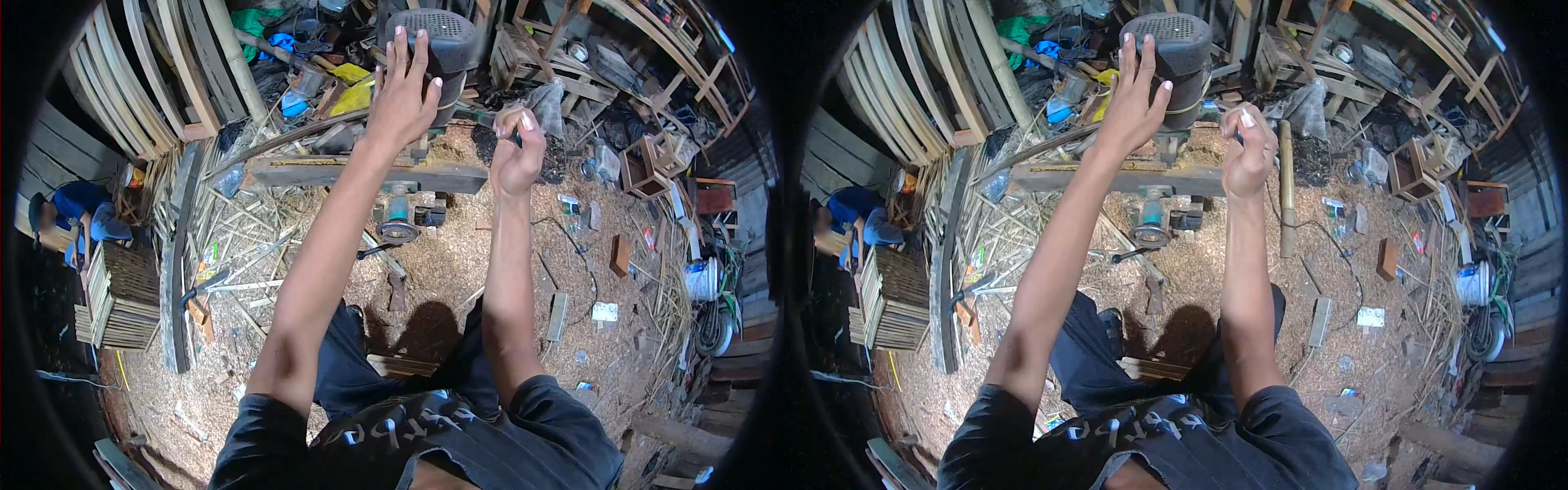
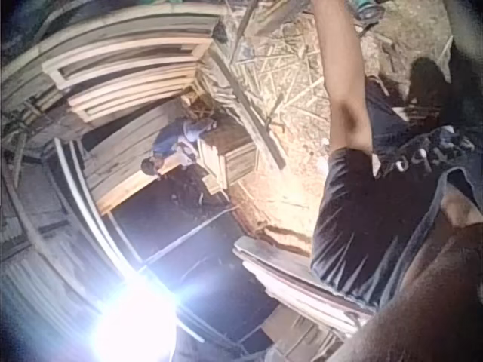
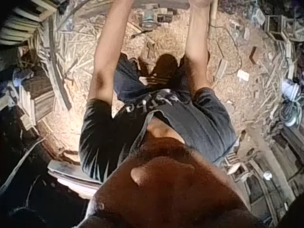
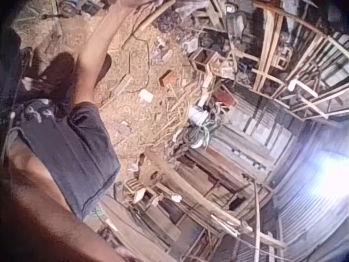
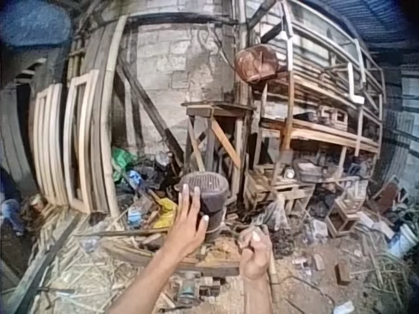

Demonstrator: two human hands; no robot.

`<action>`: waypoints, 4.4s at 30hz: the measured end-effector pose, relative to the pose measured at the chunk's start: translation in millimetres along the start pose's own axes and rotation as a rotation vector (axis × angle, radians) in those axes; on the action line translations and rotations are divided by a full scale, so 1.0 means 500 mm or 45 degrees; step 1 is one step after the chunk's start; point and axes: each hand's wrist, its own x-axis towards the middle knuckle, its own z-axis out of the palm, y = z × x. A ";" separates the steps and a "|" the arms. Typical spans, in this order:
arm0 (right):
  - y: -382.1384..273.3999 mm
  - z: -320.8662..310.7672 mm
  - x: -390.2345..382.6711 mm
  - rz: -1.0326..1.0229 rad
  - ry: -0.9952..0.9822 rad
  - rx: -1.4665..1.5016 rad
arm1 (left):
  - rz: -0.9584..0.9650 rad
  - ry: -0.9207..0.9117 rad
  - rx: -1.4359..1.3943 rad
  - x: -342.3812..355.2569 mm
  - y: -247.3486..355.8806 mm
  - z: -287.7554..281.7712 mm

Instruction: Operating a vertical woodworking power tool to process a wooden piece.

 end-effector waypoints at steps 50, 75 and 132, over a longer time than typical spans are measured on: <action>0.414 -0.047 -0.511 0.646 -0.988 -1.485 | -1.611 -0.809 -0.112 -0.846 -0.386 0.300; 0.402 -0.045 -0.502 0.578 -0.911 -1.475 | -1.370 -0.776 0.104 -0.806 -0.329 0.304; 0.635 -0.263 -0.640 1.586 0.935 0.447 | -1.247 -0.099 0.273 -0.476 -0.195 0.374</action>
